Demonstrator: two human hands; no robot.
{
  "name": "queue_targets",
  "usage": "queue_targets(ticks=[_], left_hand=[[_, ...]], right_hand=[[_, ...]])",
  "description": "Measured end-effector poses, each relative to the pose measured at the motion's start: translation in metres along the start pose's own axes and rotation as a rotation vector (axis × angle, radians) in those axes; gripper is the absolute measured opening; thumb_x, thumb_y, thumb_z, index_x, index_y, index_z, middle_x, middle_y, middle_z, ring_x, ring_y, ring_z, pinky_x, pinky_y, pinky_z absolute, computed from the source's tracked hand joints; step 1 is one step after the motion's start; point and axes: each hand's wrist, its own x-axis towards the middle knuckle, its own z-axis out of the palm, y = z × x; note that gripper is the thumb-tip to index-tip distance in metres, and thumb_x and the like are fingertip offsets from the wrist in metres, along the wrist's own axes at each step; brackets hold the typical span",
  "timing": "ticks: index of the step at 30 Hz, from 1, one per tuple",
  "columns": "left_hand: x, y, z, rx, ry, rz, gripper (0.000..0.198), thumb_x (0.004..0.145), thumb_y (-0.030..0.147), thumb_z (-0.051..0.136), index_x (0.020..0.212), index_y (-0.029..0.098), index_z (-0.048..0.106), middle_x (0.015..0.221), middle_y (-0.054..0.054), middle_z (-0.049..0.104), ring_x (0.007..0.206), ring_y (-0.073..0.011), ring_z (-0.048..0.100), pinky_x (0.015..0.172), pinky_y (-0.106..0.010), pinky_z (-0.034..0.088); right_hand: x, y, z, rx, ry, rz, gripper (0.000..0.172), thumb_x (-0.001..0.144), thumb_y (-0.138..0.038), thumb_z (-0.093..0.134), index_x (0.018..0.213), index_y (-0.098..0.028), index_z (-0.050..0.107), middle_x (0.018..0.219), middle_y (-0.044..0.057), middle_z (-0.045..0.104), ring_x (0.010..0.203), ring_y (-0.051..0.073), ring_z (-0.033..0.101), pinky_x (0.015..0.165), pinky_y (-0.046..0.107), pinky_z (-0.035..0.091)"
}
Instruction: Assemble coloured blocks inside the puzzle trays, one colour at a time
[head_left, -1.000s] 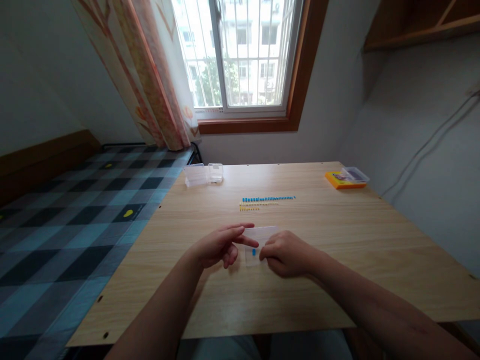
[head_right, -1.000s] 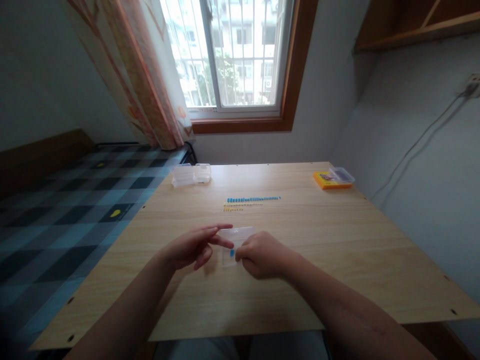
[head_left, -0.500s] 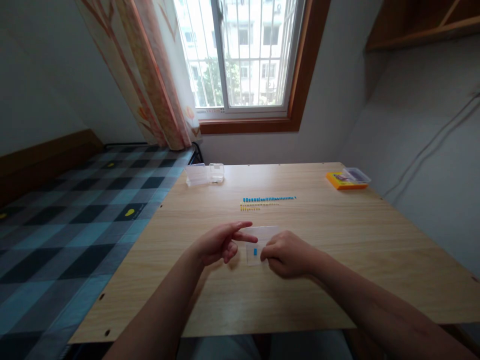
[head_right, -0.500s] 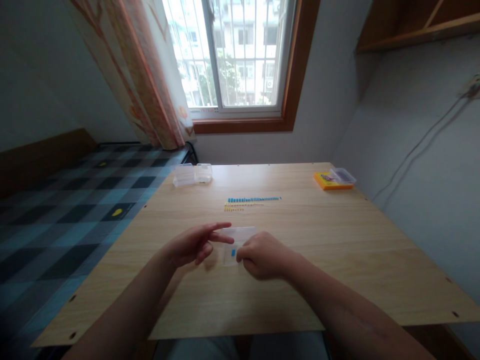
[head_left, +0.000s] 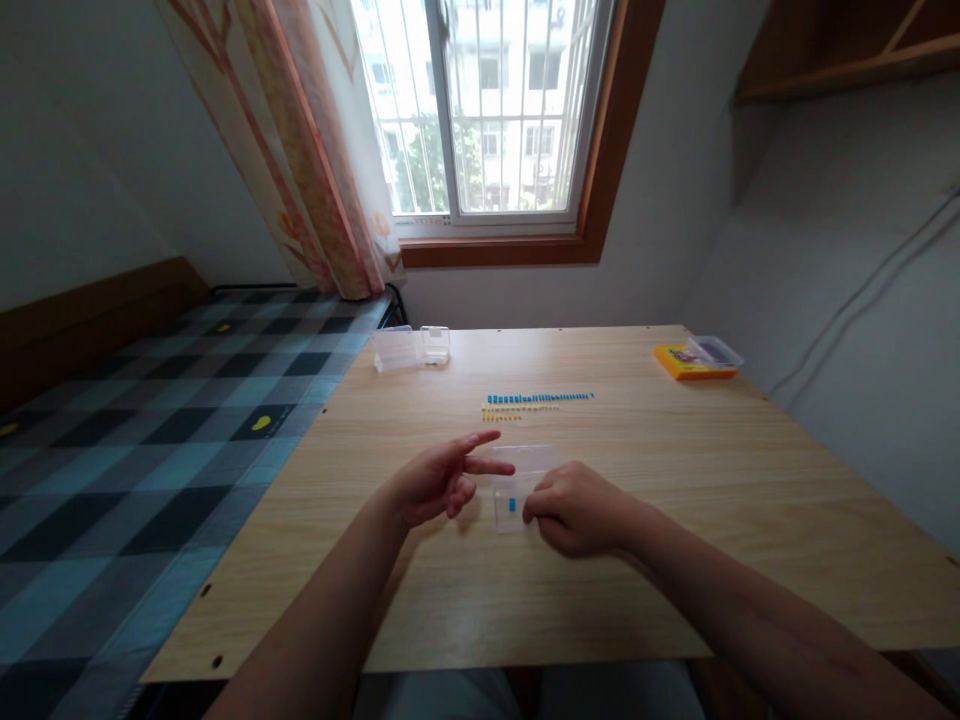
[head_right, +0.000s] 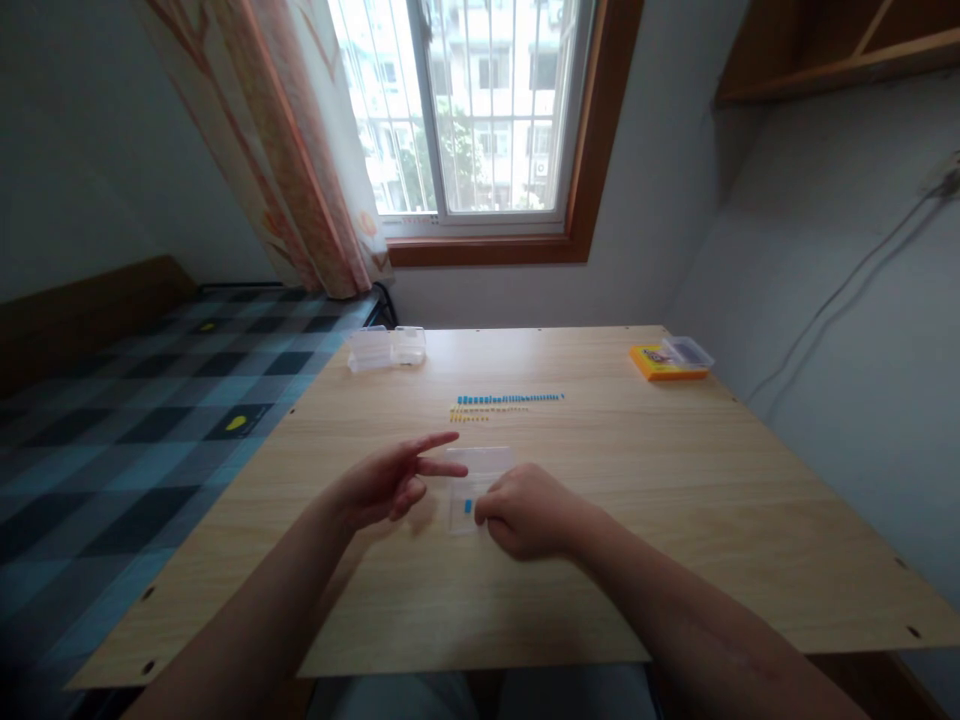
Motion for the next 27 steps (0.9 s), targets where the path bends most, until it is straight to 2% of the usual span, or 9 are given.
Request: queue_targets(ticks=[5,13,21,24,27], left_hand=[[-0.002,0.004,-0.002,-0.040,0.013,0.029,0.059,0.102,0.039,0.056,0.154,0.019,0.040,0.122,-0.019,0.073,0.041,-0.0045,0.053,0.034,-0.016,0.041],[0.008,-0.013,0.001,-0.014,-0.060,-0.004,0.065,0.099,0.042,0.062,0.155,0.020,0.037,0.122,-0.019,0.073,0.042,-0.0056,0.056,0.035,-0.017,0.044],[-0.006,0.006,0.001,-0.010,-0.001,0.172,0.068,0.100,0.043,0.059,0.158,0.024,0.030,0.133,-0.020,0.068,0.047,-0.0050,0.055,0.038,-0.016,0.045],[-0.007,0.004,0.006,0.131,0.002,0.261,0.065,0.093,0.042,0.068,0.150,0.023,0.042,0.138,-0.021,0.065,0.060,-0.0099,0.064,0.045,-0.018,0.051],[-0.005,-0.002,0.016,0.392,0.036,0.406,0.043,0.087,0.037,0.075,0.124,0.019,0.062,0.136,-0.018,0.066,0.080,-0.0162,0.068,0.056,-0.022,0.054]], right_hand=[[0.000,-0.001,-0.002,-0.002,-0.005,0.004,0.030,0.074,-0.010,0.054,0.091,-0.022,0.076,0.075,0.002,0.075,0.065,0.016,0.067,0.065,0.027,0.043],[0.001,-0.002,-0.002,-0.006,-0.002,0.014,0.026,0.076,-0.011,0.054,0.086,-0.024,0.075,0.073,0.000,0.075,0.064,0.016,0.066,0.066,0.028,0.043],[0.001,-0.002,-0.003,-0.007,-0.020,0.017,0.030,0.074,-0.011,0.054,0.091,-0.023,0.077,0.073,0.001,0.075,0.063,0.016,0.067,0.064,0.027,0.042],[0.002,-0.002,-0.004,-0.011,-0.023,0.024,0.033,0.075,-0.011,0.054,0.094,-0.024,0.078,0.075,0.002,0.076,0.065,0.016,0.068,0.064,0.027,0.042],[0.001,-0.002,-0.004,-0.011,-0.020,0.029,0.034,0.076,-0.011,0.054,0.096,-0.024,0.078,0.076,0.002,0.077,0.065,0.016,0.068,0.064,0.027,0.042]])
